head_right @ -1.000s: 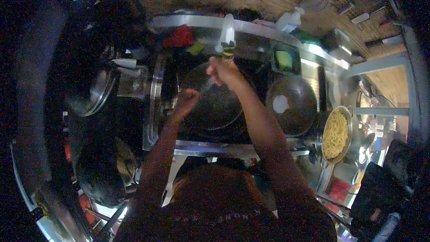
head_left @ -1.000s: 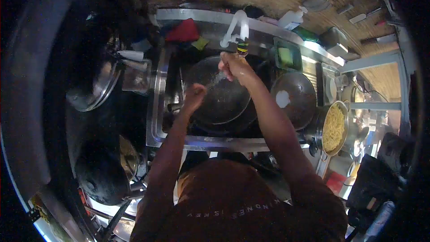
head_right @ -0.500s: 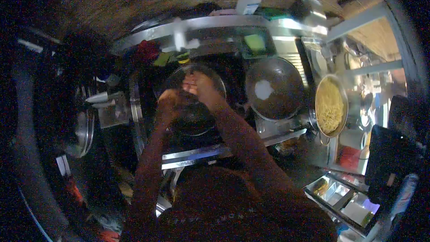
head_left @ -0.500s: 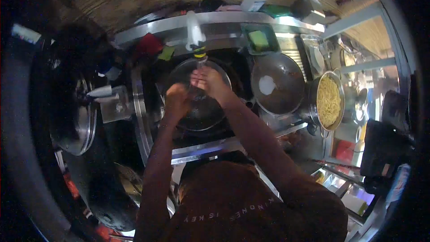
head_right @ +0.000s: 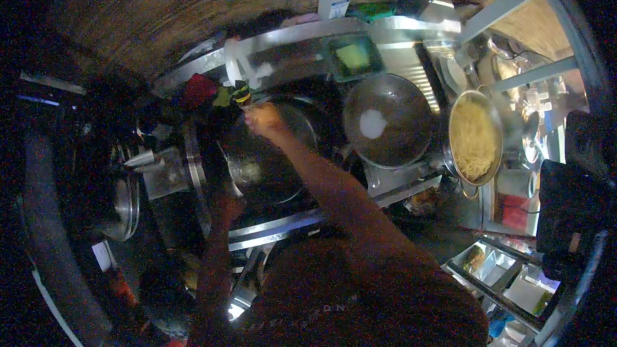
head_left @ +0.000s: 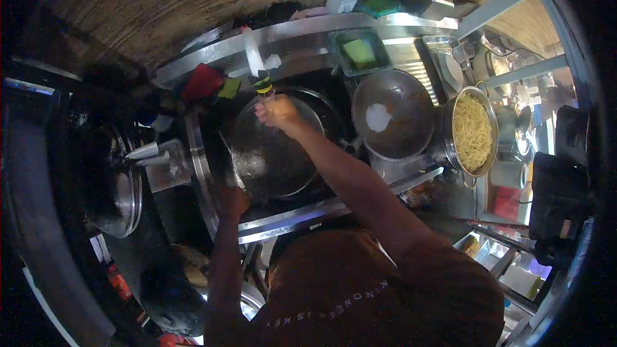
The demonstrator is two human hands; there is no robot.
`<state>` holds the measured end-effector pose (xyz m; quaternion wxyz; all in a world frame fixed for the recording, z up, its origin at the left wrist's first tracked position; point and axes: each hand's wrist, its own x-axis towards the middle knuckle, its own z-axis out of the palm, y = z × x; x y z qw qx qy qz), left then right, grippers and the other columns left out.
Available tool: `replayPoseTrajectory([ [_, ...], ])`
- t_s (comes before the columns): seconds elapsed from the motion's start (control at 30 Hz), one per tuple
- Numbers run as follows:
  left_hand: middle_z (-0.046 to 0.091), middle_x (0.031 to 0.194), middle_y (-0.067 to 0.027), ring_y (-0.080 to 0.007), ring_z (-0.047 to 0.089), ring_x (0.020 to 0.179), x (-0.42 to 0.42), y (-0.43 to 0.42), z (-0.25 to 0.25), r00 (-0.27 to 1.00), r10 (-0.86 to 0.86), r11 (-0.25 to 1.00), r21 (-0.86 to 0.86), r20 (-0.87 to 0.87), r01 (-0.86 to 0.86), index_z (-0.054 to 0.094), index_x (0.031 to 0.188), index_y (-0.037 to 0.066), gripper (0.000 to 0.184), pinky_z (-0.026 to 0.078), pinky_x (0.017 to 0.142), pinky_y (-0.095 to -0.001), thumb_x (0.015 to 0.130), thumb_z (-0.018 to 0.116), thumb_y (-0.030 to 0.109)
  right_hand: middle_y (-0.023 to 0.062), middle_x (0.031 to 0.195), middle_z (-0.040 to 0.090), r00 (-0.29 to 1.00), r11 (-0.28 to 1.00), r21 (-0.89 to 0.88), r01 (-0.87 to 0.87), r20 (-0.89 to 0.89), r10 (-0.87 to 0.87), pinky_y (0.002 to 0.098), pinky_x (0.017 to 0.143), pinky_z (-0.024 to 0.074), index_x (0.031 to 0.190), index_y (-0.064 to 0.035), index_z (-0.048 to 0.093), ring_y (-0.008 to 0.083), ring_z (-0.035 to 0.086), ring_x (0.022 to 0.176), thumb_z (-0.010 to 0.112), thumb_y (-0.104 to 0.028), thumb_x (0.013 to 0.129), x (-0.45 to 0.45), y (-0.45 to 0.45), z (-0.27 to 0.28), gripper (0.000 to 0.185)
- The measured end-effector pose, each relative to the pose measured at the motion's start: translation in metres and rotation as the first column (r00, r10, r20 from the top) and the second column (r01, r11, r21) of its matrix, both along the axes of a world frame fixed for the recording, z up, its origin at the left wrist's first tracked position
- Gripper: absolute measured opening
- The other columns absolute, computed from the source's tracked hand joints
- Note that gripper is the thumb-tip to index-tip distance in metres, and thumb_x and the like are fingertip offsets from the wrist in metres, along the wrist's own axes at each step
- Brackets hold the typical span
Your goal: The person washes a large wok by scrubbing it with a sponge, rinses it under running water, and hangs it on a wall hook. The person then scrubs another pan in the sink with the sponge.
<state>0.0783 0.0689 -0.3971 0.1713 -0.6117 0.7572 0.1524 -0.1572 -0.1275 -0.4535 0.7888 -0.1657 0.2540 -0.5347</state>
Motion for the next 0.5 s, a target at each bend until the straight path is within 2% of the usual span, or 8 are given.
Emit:
replayPoseTrajectory([
  [0.07, 0.069, 0.086, -0.0192, -0.0367, 0.066, 0.09, 0.005, 0.009, -0.013, 0.998, -0.069, 0.997, 0.048, 0.013, 0.068, 0.072, 0.082, 0.004, 0.038, 0.049, 0.088, -0.0479, 0.081, 0.067, 0.041, 0.0069, 0.08, 0.066, 0.875, 0.993, -0.077, -0.087, -0.482, 0.039, 0.0379, 0.062, 0.0513, 0.099, -0.0086, 0.064, 0.0253, 0.064, 0.07, 0.063, -0.027, 0.089, -0.022, 0.024, 0.072, 0.022],
  [0.1, 0.069, 0.084, -0.019, -0.0366, 0.066, 0.089, 0.004, 0.012, -0.009, 0.998, -0.064, 0.996, 0.059, 0.014, 0.063, 0.072, 0.082, 0.004, 0.038, 0.049, 0.087, -0.0485, 0.082, 0.067, 0.042, 0.0096, 0.084, 0.067, 0.476, 0.983, -0.089, -0.162, -0.879, -0.001, 0.0412, 0.064, 0.0516, 0.099, -0.0077, 0.064, 0.0289, 0.065, 0.074, 0.063, -0.026, 0.088, -0.032, 0.037, 0.128, 0.021],
  [0.13, 0.069, 0.084, -0.0189, -0.0365, 0.066, 0.089, -0.01, 0.011, 0.026, 1.0, 0.019, 0.999, 0.041, 0.002, -0.019, 0.072, 0.083, 0.005, 0.037, 0.049, 0.087, -0.049, 0.082, 0.066, 0.042, 0.0123, 0.088, 0.069, -0.073, 0.971, -0.059, -0.231, -0.994, -0.077, 0.0445, 0.067, 0.0519, 0.099, -0.0068, 0.065, 0.0325, 0.066, 0.078, 0.064, -0.024, 0.087, -0.042, 0.05, 0.159, 0.021],
  [0.23, 0.068, 0.091, -0.0199, -0.0367, 0.065, 0.092, -0.013, 0.013, 0.01, 0.993, 0.107, 0.994, -0.025, -0.044, -0.108, 0.069, 0.093, 0.007, 0.035, 0.05, 0.085, -0.0513, 0.083, 0.065, 0.04, 0.0174, 0.102, 0.068, -0.056, 0.903, -0.283, -0.324, -0.947, -0.317, 0.049, 0.08, 0.0507, 0.102, -0.0058, 0.066, 0.0394, 0.064, 0.092, 0.067, -0.019, 0.084, -0.074, 0.093, 0.167, 0.023],
  [0.3, 0.066, 0.098, -0.0211, -0.0369, 0.064, 0.095, -0.025, 0.01, 0.008, 0.988, 0.039, 0.987, -0.149, -0.15, -0.062, 0.066, 0.101, 0.006, 0.035, 0.05, 0.084, -0.052, 0.084, 0.065, 0.037, 0.0179, 0.105, 0.068, -0.057, 0.858, -0.464, -0.222, -0.872, -0.486, 0.0461, 0.083, 0.051, 0.104, -0.006, 0.066, 0.038, 0.065, 0.095, 0.068, -0.016, 0.082, -0.098, 0.124, 0.173, 0.025],
  [0.37, 0.062, 0.107, -0.0224, -0.0372, 0.062, 0.099, -0.075, -0.004, 0.049, 0.946, -0.122, 0.936, -0.351, -0.301, 0.009, 0.061, 0.108, 0.005, 0.036, 0.05, 0.084, -0.0518, 0.084, 0.066, 0.033, 0.0173, 0.108, 0.068, -0.037, 0.842, -0.52, -0.144, -0.848, -0.529, 0.042, 0.086, 0.0513, 0.108, -0.0062, 0.066, 0.0354, 0.065, 0.098, 0.068, -0.013, 0.082, -0.128, 0.148, 0.186, 0.027],
  [0.43, 0.056, 0.114, -0.0234, -0.0378, 0.059, 0.102, -0.134, -0.009, 0.062, 0.679, -0.159, 0.958, -0.278, -0.717, -0.07, 0.056, 0.115, 0.003, 0.043, 0.05, 0.083, -0.049, 0.082, 0.071, 0.026, 0.0155, 0.108, 0.069, -0.022, 0.89, -0.45, -0.078, -0.891, -0.453, 0.0383, 0.087, 0.0514, 0.11, -0.0061, 0.066, 0.0317, 0.066, 0.1, 0.067, -0.011, 0.082, -0.16, 0.174, 0.194, 0.028],
  [0.5, 0.058, 0.11, -0.0203, -0.0304, 0.06, 0.097, -0.198, -0.009, 0.075, 0.41, 0.024, 0.999, 0.009, -0.912, -0.039, 0.055, 0.119, 0.004, 0.042, 0.051, 0.077, -0.0413, 0.083, 0.071, 0.017, 0.0136, 0.107, 0.07, -0.046, 0.929, -0.37, -0.004, -0.928, -0.369, 0.0359, 0.085, 0.0517, 0.109, -0.0057, 0.066, 0.0281, 0.067, 0.1, 0.067, -0.01, 0.084, -0.186, 0.2, 0.19, 0.026],
])
